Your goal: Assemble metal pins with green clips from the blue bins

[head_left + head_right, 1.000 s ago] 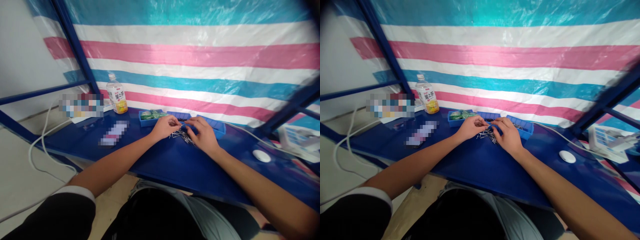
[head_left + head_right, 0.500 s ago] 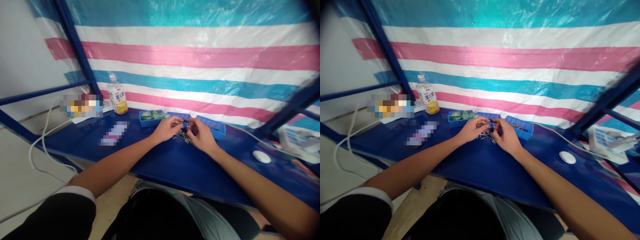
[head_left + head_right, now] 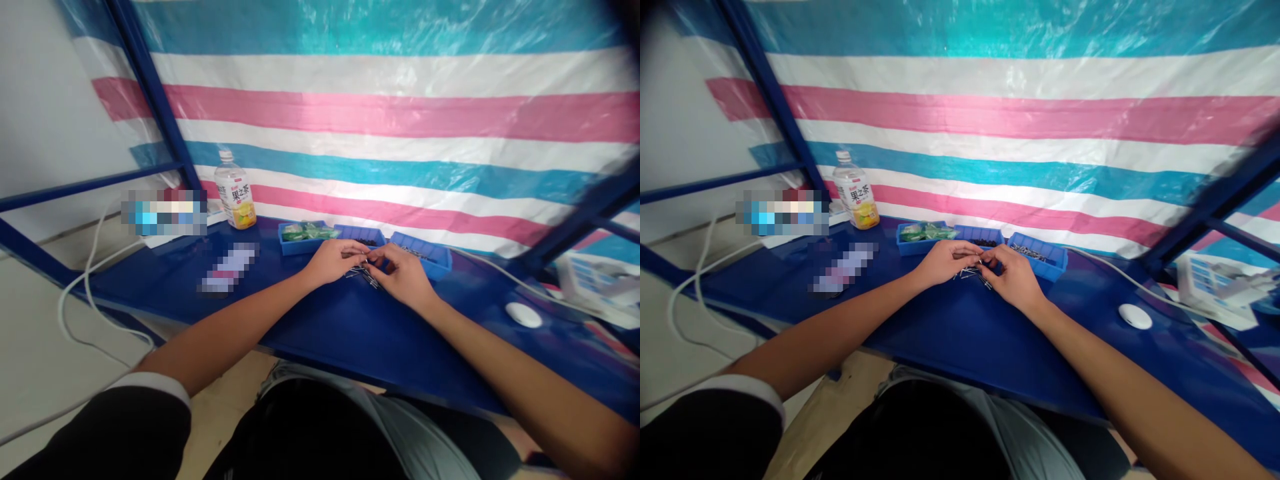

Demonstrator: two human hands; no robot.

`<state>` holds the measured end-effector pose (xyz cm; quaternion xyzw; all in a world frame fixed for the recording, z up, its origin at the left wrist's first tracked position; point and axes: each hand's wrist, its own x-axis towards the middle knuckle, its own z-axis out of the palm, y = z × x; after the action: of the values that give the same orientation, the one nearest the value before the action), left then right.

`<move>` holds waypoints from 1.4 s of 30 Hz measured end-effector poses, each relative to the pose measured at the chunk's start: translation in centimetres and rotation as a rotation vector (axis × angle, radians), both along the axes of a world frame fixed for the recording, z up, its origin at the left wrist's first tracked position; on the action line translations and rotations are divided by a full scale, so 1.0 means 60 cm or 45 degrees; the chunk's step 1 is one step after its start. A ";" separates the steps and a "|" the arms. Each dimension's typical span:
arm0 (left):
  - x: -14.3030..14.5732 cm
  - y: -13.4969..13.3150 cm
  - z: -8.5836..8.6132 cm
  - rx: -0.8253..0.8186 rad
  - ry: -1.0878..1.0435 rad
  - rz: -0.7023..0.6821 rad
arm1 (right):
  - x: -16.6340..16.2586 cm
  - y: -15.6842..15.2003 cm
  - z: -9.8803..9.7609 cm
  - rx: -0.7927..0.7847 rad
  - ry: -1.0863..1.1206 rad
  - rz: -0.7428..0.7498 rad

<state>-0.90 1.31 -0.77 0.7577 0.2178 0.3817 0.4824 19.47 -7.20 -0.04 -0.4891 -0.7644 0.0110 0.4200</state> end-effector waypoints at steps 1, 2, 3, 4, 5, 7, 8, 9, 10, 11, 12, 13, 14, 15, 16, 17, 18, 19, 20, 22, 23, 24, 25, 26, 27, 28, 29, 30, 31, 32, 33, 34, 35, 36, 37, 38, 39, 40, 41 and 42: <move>-0.001 0.001 0.001 -0.013 -0.004 0.016 | 0.000 -0.001 0.000 -0.015 0.012 0.000; -0.002 0.001 0.002 -0.034 -0.010 0.041 | 0.001 -0.001 0.001 -0.022 0.030 -0.010; -0.002 0.001 0.003 -0.056 -0.015 0.073 | 0.001 -0.002 0.002 -0.020 0.050 -0.025; -0.002 0.001 0.004 -0.070 -0.017 0.107 | 0.002 -0.003 0.003 -0.010 0.062 -0.036; -0.003 0.001 0.005 -0.075 -0.015 0.139 | 0.002 -0.004 0.004 0.003 0.059 -0.038; -0.003 0.001 0.005 -0.067 -0.010 0.176 | 0.003 -0.006 0.006 0.036 0.018 -0.018; -0.003 0.001 0.005 -0.063 -0.012 0.183 | 0.003 -0.005 0.007 0.053 -0.016 -0.001; -0.004 0.001 0.005 -0.060 -0.016 0.186 | 0.004 -0.005 0.007 0.071 -0.048 0.010; -0.004 0.002 0.004 -0.057 -0.019 0.185 | 0.004 -0.004 0.006 0.085 -0.073 0.015; -0.004 0.003 0.004 -0.050 -0.018 0.184 | 0.005 -0.002 0.005 0.094 -0.089 0.016; -0.004 0.004 0.003 -0.035 -0.016 0.185 | 0.006 0.000 0.003 0.092 -0.101 0.014; -0.004 0.004 0.002 -0.015 -0.013 0.190 | 0.008 0.002 0.000 0.076 -0.111 0.014; -0.004 0.005 0.002 0.005 -0.012 0.191 | 0.010 0.004 -0.002 0.051 -0.121 0.019; -0.004 0.005 0.002 0.021 -0.013 0.184 | 0.011 0.005 -0.005 0.021 -0.131 0.031; -0.004 0.005 0.001 0.032 -0.019 0.172 | 0.013 0.006 -0.007 -0.010 -0.144 0.048; -0.003 0.005 0.001 0.037 -0.028 0.157 | 0.014 0.007 -0.008 -0.038 -0.157 0.064; -0.003 0.005 0.002 0.037 -0.039 0.139 | 0.015 0.007 -0.010 -0.061 -0.171 0.079; -0.003 0.004 0.002 0.033 -0.051 0.120 | 0.015 0.007 -0.011 -0.079 -0.182 0.089; -0.002 0.003 0.002 0.026 -0.065 0.107 | 0.014 0.007 -0.011 -0.096 -0.190 0.093; -0.001 0.001 0.004 0.013 -0.092 0.078 | 0.011 0.005 -0.011 -0.131 -0.197 0.101; 0.000 -0.001 0.005 0.007 -0.103 0.059 | 0.009 0.005 -0.010 -0.149 -0.196 0.109; 0.001 -0.003 0.006 0.000 -0.110 0.040 | 0.007 0.004 -0.010 -0.165 -0.192 0.119; 0.002 -0.005 0.007 -0.008 -0.116 0.024 | 0.004 0.004 -0.010 -0.178 -0.188 0.129; 0.002 -0.007 0.008 -0.017 -0.118 0.011 | 0.003 0.003 -0.009 -0.187 -0.183 0.137; 0.003 -0.008 0.009 -0.023 -0.120 0.001 | 0.001 0.003 -0.008 -0.189 -0.177 0.141; 0.003 -0.009 0.009 -0.022 -0.120 -0.003 | 0.000 0.003 -0.008 -0.186 -0.170 0.141; 0.002 -0.009 0.010 -0.013 -0.117 0.000 | -0.001 0.003 -0.007 -0.181 -0.161 0.135; 0.001 -0.008 0.010 0.007 -0.104 0.012 | -0.001 0.003 -0.007 -0.175 -0.148 0.125; 0.000 -0.007 0.010 0.037 -0.077 0.032 | 0.000 0.004 -0.006 -0.171 -0.128 0.113; -0.002 -0.006 0.010 0.077 -0.032 0.059 | 0.001 0.004 -0.006 -0.176 -0.099 0.098; -0.004 -0.005 0.009 0.132 0.030 0.091 | 0.003 0.006 -0.007 -0.193 -0.063 0.083; -0.006 -0.004 0.009 0.205 0.110 0.121 | 0.005 0.007 -0.008 -0.219 -0.019 0.067; -0.008 -0.003 0.007 0.299 0.198 0.145 | 0.009 0.009 -0.009 -0.249 0.029 0.050; -0.009 -0.002 0.006 0.408 0.287 0.158 | 0.012 0.012 -0.011 -0.278 0.079 0.030; -0.011 -0.001 0.003 0.517 0.369 0.156 | 0.016 0.014 -0.013 -0.303 0.126 0.011; -0.012 -0.001 0.001 0.612 0.438 0.141 | 0.019 0.016 -0.015 -0.320 0.167 -0.007; -0.012 -0.001 -0.002 0.683 0.491 0.118 | 0.022 0.018 -0.017 -0.330 0.204 -0.021; -0.013 -0.001 -0.005 0.728 0.529 0.090 | 0.025 0.020 -0.018 -0.337 0.238 -0.029; -0.013 -0.001 -0.007 0.753 0.555 0.068 | 0.026 0.021 -0.018 -0.346 0.273 -0.032; -0.013 -0.002 -0.009 0.770 0.576 0.052 | 0.027 0.022 -0.018 -0.358 0.315 -0.028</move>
<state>-1.67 1.22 -1.30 0.9265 0.2114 0.2614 0.1690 21.08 -5.88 -1.11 -0.5463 -0.6924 0.1733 0.4383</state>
